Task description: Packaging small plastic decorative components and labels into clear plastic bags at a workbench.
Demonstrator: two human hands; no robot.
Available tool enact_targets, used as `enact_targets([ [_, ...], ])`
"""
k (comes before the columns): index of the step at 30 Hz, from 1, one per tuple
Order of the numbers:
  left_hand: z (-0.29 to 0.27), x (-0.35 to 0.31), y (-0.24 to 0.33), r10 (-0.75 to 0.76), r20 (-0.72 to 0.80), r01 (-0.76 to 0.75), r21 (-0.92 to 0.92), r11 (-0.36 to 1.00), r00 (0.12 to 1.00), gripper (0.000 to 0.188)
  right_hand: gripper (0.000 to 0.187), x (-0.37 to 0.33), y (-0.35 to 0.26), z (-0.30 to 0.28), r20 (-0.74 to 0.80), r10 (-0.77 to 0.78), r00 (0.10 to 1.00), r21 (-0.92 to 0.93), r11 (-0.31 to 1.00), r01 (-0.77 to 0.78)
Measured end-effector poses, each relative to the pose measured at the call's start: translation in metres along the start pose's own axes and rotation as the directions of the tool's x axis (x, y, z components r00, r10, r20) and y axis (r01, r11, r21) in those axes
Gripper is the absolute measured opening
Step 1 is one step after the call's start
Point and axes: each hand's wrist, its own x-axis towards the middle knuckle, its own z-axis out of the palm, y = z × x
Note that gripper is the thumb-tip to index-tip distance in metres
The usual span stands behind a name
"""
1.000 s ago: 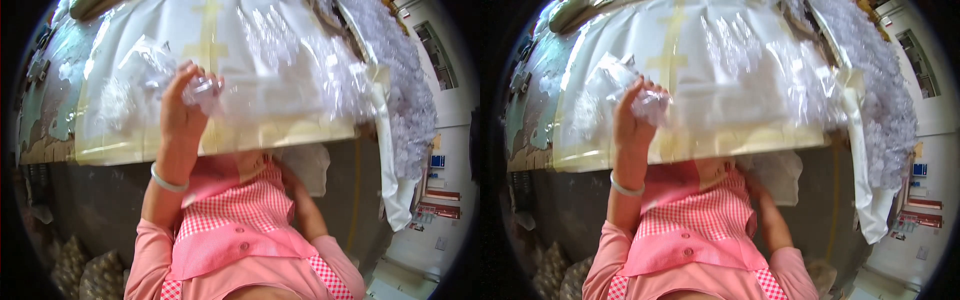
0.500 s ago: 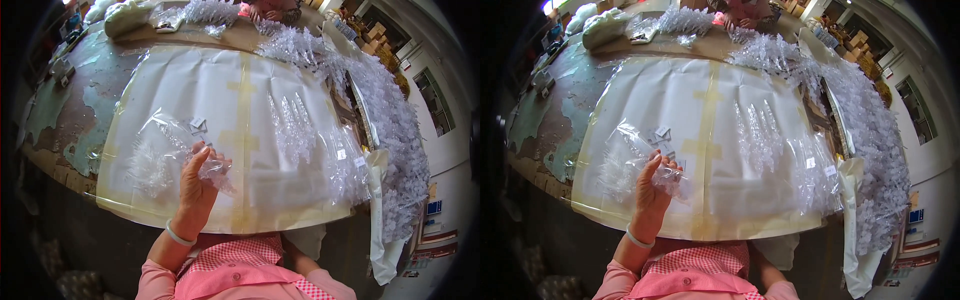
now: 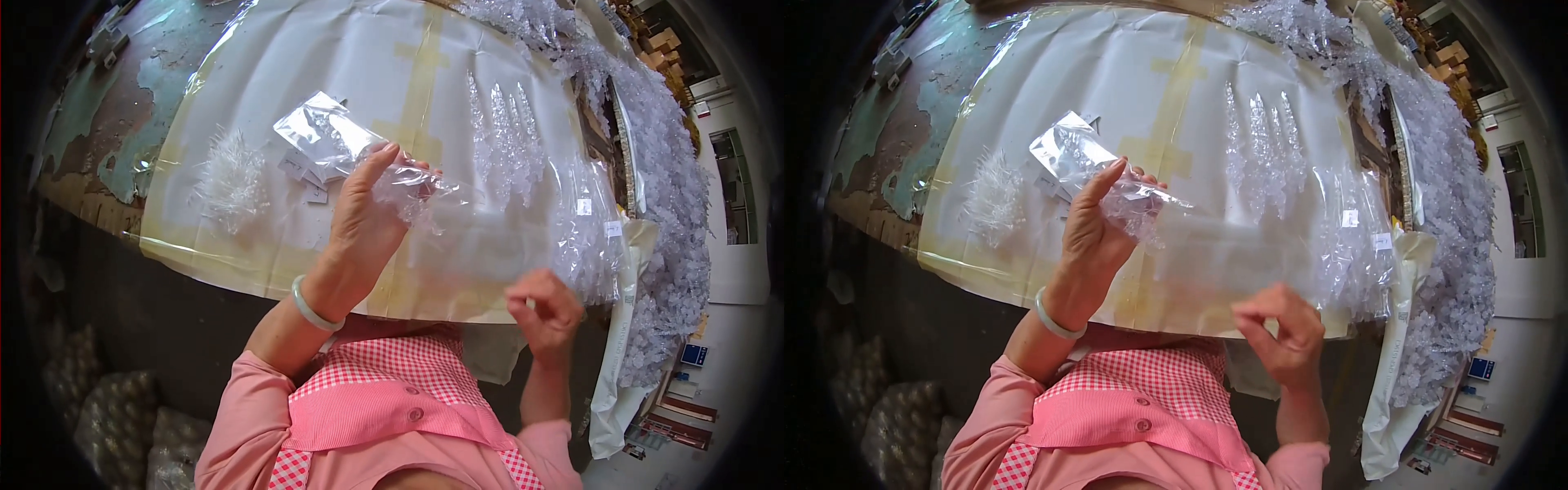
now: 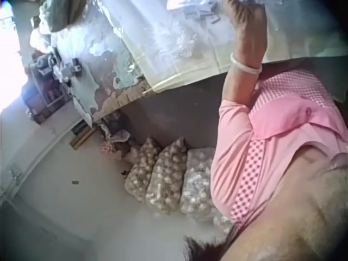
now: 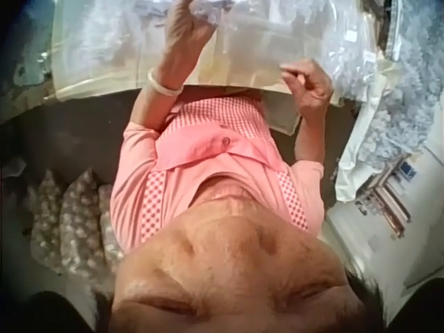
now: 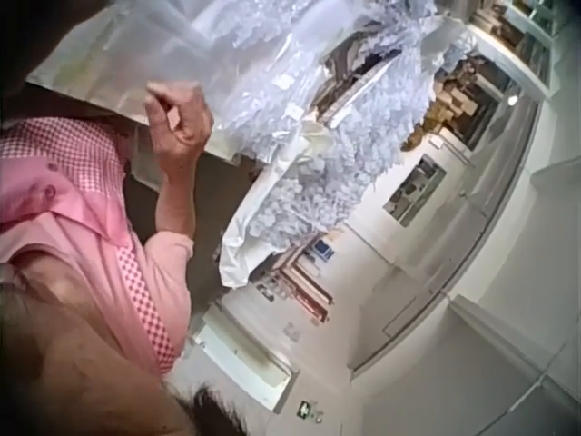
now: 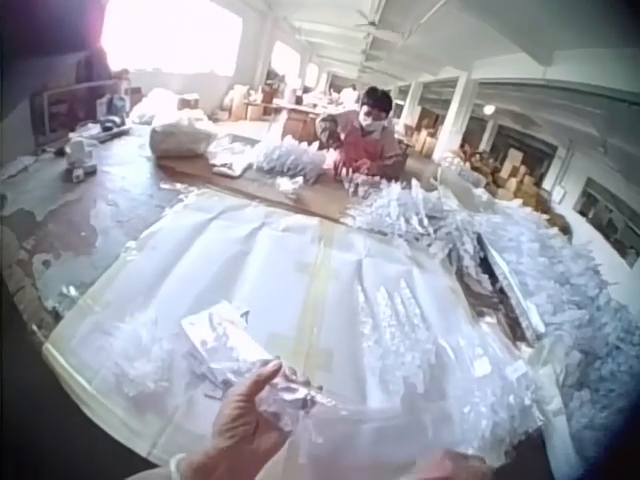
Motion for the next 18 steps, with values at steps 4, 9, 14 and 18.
enact_targets([
  [4, 0.0, -0.01, 0.003, 0.134, -0.036, -0.132, 0.045, 0.99, 0.99, 0.013, 0.014, 0.049, -0.009, 0.045, -0.054, -0.146, 0.988, -0.105, 0.985, 0.14],
  [9, -0.004, -0.011, -0.001, 0.287, 0.019, -0.287, 0.106, 0.952, 0.958, 0.016, 0.015, 0.076, 0.003, 0.077, -0.059, -0.066, 0.996, -0.117, 0.991, 0.059],
  [14, 0.003, -0.011, 0.001, 0.249, -0.098, -0.25, -0.001, 0.968, 0.964, 0.023, 0.01, 0.075, 0.01, 0.088, -0.149, -0.288, 0.946, -0.103, 0.956, 0.274],
  [18, -0.009, -0.004, -0.006, 0.052, -0.104, -0.071, -0.19, 0.979, 0.993, 0.025, 0.014, 0.069, 0.022, 0.086, -0.175, -0.354, 0.919, -0.181, 0.929, 0.323],
])
